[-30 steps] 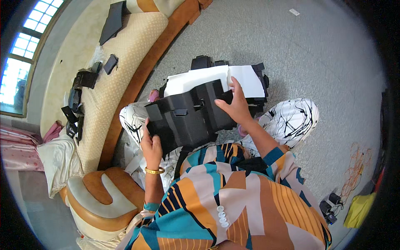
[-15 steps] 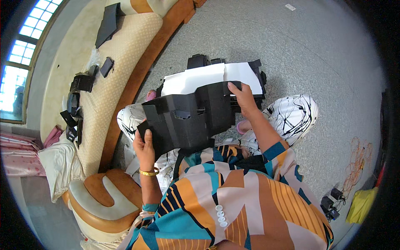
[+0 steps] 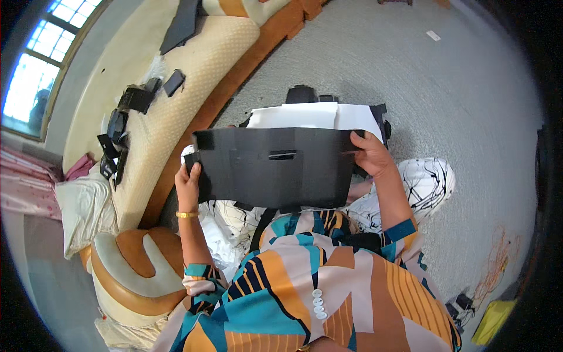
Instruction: The recorder is folding and assembling black cardboard or plastic sheets and organizing papers and packaging materials.
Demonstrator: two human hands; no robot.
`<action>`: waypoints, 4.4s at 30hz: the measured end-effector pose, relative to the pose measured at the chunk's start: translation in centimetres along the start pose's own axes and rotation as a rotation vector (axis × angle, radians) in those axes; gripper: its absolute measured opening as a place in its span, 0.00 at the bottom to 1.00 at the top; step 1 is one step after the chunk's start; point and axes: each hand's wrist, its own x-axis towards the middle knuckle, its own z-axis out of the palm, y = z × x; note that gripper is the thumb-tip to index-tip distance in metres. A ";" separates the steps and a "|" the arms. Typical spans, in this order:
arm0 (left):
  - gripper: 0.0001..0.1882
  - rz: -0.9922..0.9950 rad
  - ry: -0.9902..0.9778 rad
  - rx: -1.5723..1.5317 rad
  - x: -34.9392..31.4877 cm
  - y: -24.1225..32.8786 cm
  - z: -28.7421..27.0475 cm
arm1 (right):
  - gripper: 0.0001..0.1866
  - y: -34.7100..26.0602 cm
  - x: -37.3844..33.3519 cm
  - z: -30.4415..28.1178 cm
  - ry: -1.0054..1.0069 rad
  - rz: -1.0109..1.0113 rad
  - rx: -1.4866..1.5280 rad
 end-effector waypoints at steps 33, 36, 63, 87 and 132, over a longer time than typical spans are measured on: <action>0.17 0.616 -0.604 0.462 -4.0 12.5 11.6 | 0.23 1.5 -2.5 9.1 -0.139 -0.348 -1.013; 0.23 0.501 -0.714 0.243 -1.0 9.3 13.5 | 0.21 2.1 -1.7 7.0 -0.144 -0.313 -0.870; 0.12 0.000 -0.127 -0.441 -0.3 2.4 20.3 | 0.17 0.9 -0.2 -0.5 0.233 -0.351 -0.118; 0.25 -0.330 -0.709 -0.440 1.3 1.9 16.6 | 0.12 1.4 0.1 0.3 -0.007 -0.025 -0.098; 0.15 -0.401 -0.257 -0.842 0.3 1.6 18.7 | 0.14 2.7 1.0 0.9 0.188 -0.339 -0.584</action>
